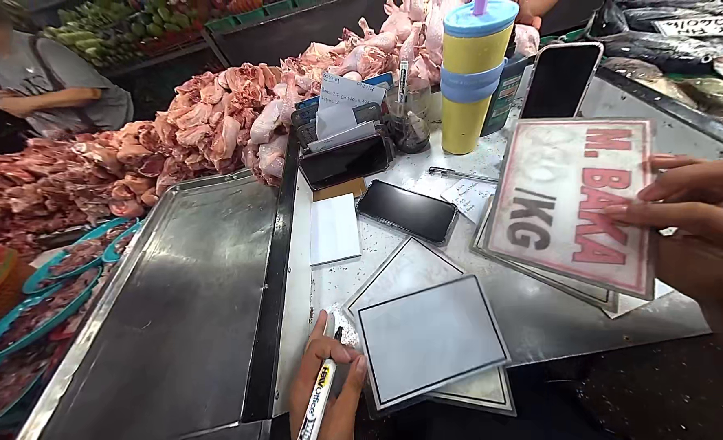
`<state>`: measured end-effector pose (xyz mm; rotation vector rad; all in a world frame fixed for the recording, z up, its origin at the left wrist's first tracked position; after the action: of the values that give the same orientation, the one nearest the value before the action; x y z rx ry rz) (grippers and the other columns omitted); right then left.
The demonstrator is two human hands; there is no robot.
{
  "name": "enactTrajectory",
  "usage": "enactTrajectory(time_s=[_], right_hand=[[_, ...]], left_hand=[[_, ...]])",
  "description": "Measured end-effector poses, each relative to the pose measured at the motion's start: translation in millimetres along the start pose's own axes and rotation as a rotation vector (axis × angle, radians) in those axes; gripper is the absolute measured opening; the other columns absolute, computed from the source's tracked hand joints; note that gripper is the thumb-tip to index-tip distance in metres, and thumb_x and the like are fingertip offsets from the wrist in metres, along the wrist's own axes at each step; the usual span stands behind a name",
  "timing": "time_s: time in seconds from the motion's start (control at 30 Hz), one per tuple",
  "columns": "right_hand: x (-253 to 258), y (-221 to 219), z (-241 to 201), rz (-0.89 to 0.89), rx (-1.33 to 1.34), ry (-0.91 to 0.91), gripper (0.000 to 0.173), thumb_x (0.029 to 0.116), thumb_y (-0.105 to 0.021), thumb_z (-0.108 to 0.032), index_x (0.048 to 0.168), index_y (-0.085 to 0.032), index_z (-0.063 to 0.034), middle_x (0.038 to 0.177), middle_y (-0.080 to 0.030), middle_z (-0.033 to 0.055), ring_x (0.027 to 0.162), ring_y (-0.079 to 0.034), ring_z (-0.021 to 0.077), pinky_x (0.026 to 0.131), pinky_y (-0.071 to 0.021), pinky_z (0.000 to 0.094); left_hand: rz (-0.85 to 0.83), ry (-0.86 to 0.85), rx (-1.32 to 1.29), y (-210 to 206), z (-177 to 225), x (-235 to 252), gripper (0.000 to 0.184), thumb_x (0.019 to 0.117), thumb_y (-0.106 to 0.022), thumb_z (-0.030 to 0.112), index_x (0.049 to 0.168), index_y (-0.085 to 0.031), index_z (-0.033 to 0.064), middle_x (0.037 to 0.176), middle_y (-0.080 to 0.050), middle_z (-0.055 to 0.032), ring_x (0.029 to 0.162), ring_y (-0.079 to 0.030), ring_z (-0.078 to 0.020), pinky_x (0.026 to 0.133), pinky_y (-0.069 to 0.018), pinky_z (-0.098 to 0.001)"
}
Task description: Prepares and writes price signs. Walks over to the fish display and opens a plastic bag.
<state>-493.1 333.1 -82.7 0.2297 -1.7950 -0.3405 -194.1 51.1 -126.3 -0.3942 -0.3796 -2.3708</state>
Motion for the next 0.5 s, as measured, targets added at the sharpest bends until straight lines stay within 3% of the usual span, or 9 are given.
enactTrajectory(time_s=[0.03, 0.1, 0.17, 0.23, 0.3, 0.37, 0.43, 0.5], right_hand=[[-2, 4, 3, 0.014, -0.005, -0.016, 0.001, 0.0931, -0.07, -0.021, 0.092, -0.07, -0.0199, 0.1, -0.061, -0.0054, 0.098, -0.061, 0.0042, 0.102, -0.0504, 0.0331], [-2, 10, 7, 0.019, -0.013, -0.042, 0.006, 0.0967, -0.067, -0.022, 0.096, -0.071, -0.0182, 0.099, -0.062, -0.0026, 0.096, -0.062, 0.006, 0.1, -0.0521, 0.034], [-1, 12, 9, 0.012, -0.042, -0.044, 0.012, 0.0993, -0.064, -0.023, 0.1, -0.071, -0.0135, 0.099, -0.065, 0.0041, 0.092, -0.063, 0.0078, 0.084, -0.0532, 0.0251], [4, 9, 6, -0.022, -0.06, -0.041, 0.016, 0.1015, -0.063, -0.025, 0.103, -0.07, -0.0102, 0.096, -0.063, 0.0077, 0.083, -0.058, 0.0059, 0.072, -0.0466, 0.0186], [13, 3, 0, -0.046, -0.048, -0.041, 0.016, 0.1014, -0.064, -0.023, 0.105, -0.071, -0.0095, 0.093, -0.061, 0.0083, 0.075, -0.052, 0.0035, 0.064, -0.0405, 0.0157], [25, -4, -7, -0.075, -0.046, -0.022, 0.015, 0.1015, -0.063, -0.022, 0.103, -0.072, -0.0104, 0.094, -0.061, 0.0086, 0.075, -0.054, 0.0037, 0.065, -0.0426, 0.0161], [38, -11, -14, -0.075, -0.071, 0.024, 0.014, 0.0983, -0.063, -0.016, 0.097, -0.076, -0.0129, 0.099, -0.064, 0.0092, 0.073, -0.052, 0.0034, 0.062, -0.0408, 0.0168], [55, -19, -19, -0.045, -0.122, 0.099, 0.017, 0.0948, -0.064, -0.013, 0.095, -0.08, -0.0162, 0.098, -0.061, 0.0093, 0.074, -0.047, 0.006, 0.064, -0.0368, 0.0207]], left_hand=[[0.008, -0.017, -0.037, -1, 2, -1, 0.018, 0.0884, -0.072, 0.014, 0.094, -0.061, 0.027, 0.094, -0.067, 0.0164, 0.101, -0.065, 0.0029, 0.118, -0.0379, -0.0287], [0.032, -0.047, -0.191, -4, 9, -2, 0.021, 0.092, -0.071, 0.01, 0.101, -0.065, 0.0282, 0.095, -0.066, 0.0159, 0.09, -0.065, 0.0046, 0.09, -0.0536, -0.0153], [0.071, -0.055, -0.277, -8, 19, -1, 0.023, 0.0933, -0.07, 0.007, 0.104, -0.067, 0.0274, 0.095, -0.065, 0.0147, 0.083, -0.064, 0.0052, 0.074, -0.0548, -0.0112], [0.154, -0.041, -0.205, -14, 23, 3, 0.026, 0.0915, -0.068, 0.001, 0.101, -0.064, 0.0242, 0.093, -0.068, 0.0136, 0.08, -0.066, 0.0045, 0.069, -0.0555, -0.0117], [0.221, -0.053, 0.018, -19, 17, 9, 0.022, 0.0879, -0.064, -0.006, 0.098, -0.06, 0.0134, 0.09, -0.069, 0.0105, 0.081, -0.066, 0.0041, 0.072, -0.056, -0.0127], [0.25, -0.102, 0.342, -20, 4, 16, 0.008, 0.0844, -0.064, 0.001, 0.092, -0.06, 0.0008, 0.086, -0.064, 0.001, 0.081, -0.063, 0.0028, 0.075, -0.0524, -0.0114], [0.256, -0.118, 0.552, -23, -6, 20, 0.009, 0.0825, -0.063, 0.007, 0.088, -0.063, -0.0004, 0.08, -0.061, -0.004, 0.076, -0.059, -0.0015, 0.071, -0.0485, -0.0128], [0.225, -0.092, 0.648, -27, -11, 21, 0.013, 0.0816, -0.066, 0.01, 0.09, -0.066, -0.0002, 0.081, -0.062, -0.0077, 0.077, -0.06, -0.0129, 0.071, -0.0494, -0.0239]])
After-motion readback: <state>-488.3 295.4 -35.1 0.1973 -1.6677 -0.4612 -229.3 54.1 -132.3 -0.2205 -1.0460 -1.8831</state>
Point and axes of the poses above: each hand's wrist, its own x-axis towards the middle knuckle, its own y-axis out of the back of the hand, z = x × y, the point moved 2 cm from there along x, towards the middle knuckle
